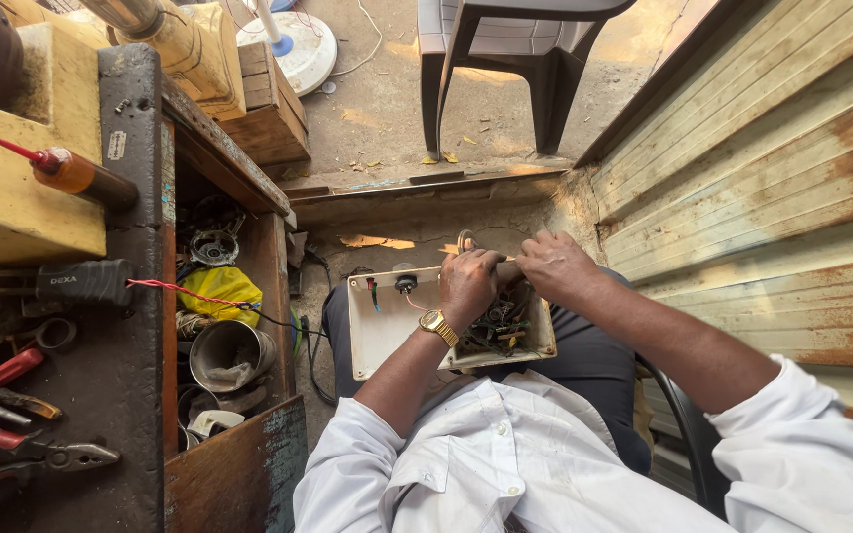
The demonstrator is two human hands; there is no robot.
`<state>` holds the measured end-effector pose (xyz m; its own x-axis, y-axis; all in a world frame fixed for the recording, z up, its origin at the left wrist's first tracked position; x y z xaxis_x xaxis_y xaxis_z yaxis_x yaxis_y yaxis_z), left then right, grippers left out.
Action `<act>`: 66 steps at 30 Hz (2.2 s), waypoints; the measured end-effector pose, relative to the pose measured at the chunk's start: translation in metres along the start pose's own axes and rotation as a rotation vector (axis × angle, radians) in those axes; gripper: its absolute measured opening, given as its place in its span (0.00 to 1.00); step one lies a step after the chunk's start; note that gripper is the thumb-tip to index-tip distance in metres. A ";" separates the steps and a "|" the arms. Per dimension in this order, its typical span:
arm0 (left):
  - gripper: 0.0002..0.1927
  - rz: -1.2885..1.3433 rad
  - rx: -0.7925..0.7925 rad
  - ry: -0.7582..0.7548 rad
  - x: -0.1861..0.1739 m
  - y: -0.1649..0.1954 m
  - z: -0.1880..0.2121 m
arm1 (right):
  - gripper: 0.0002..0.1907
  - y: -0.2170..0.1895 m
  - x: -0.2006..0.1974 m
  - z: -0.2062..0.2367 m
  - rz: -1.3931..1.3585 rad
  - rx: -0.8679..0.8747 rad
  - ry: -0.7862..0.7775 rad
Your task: The person sits on a chair with an open electrical appliance housing on their lap and repairs its internal wiring and components. They use pliers to grip and adjust wires, work the connections by hand, and use a screwdriver to work on parts inside the housing.
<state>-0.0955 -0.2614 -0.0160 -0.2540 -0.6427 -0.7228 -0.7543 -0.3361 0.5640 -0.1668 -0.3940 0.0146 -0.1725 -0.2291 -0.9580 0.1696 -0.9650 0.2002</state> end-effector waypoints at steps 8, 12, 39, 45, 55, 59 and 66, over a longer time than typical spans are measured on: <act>0.07 -0.019 -0.004 -0.017 0.004 -0.001 0.000 | 0.05 -0.020 -0.003 -0.005 0.212 -0.228 0.049; 0.07 -0.009 -0.015 -0.033 0.005 -0.002 0.000 | 0.07 -0.024 -0.003 -0.013 0.132 -0.180 0.014; 0.07 -0.022 -0.042 -0.032 0.012 -0.005 0.003 | 0.09 -0.012 0.009 -0.020 0.009 -0.074 -0.248; 0.07 -0.036 -0.023 -0.005 0.009 -0.005 0.003 | 0.08 -0.008 0.000 -0.016 -0.186 0.045 -0.023; 0.06 0.009 -0.027 0.001 0.010 -0.002 0.007 | 0.05 -0.011 0.006 -0.005 -0.083 -0.087 -0.083; 0.10 -0.012 -0.028 -0.011 0.011 -0.006 0.008 | 0.07 -0.010 0.011 -0.013 -0.194 0.092 -0.140; 0.09 -0.029 -0.007 0.007 0.007 -0.007 0.007 | 0.08 -0.014 0.003 -0.013 -0.196 -0.008 -0.077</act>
<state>-0.0967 -0.2585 -0.0277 -0.2284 -0.6373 -0.7360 -0.7567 -0.3595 0.5460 -0.1566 -0.3793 0.0064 -0.2761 -0.0464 -0.9600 0.1331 -0.9911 0.0096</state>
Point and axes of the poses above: each hand's wrist, its own z-axis away from the middle knuckle, its own x-axis out of the palm, y = z × x, the point moved 4 cm from there along -z, towards the middle knuckle, and after that the axes turned 2 degrees about y, right-handed, at the moved point
